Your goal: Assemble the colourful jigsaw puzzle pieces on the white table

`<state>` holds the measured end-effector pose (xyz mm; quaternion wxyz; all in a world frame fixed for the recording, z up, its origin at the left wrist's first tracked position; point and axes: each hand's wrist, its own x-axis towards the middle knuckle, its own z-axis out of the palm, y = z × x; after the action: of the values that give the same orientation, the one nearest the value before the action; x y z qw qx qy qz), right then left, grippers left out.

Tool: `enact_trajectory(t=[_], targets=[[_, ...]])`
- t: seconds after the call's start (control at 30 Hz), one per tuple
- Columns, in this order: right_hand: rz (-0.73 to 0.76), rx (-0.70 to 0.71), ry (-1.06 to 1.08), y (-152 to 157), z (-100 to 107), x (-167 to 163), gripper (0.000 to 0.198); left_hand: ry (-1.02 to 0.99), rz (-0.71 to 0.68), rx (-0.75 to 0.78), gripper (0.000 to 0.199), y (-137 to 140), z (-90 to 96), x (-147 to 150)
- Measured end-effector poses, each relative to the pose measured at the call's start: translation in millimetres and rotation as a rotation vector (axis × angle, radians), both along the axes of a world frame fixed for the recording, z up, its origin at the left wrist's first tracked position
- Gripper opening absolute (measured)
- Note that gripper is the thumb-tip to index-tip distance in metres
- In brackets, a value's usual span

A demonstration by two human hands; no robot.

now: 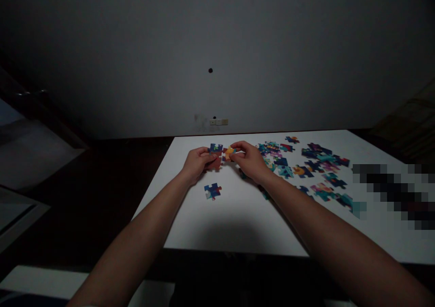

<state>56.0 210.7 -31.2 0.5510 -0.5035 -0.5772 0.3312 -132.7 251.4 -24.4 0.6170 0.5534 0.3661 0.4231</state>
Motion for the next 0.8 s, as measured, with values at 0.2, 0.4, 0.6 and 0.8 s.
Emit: enact_trajectory(t=[0.2, 0.4, 0.6, 0.8], targets=[[0.180, -0.073, -0.085, -6, -2, -2, 0.021, 0.038, 0.099, 0.035, 0.035, 6, -2.8, -4], [0.263, -0.101, -0.135, -8, -6, -6, 0.009, 0.019, 0.106, 0.031, 0.037, 3, 1.6, -1], [0.254, -0.118, -0.092, -5, -7, -4, 0.010, 0.028, 0.103, 0.033, 0.037, 3, 1.7, -2], [0.182, -0.119, -0.113, -2, -11, -1, 0.013, 0.036, 0.091, 0.060, 0.039, 5, -0.8, -3]])
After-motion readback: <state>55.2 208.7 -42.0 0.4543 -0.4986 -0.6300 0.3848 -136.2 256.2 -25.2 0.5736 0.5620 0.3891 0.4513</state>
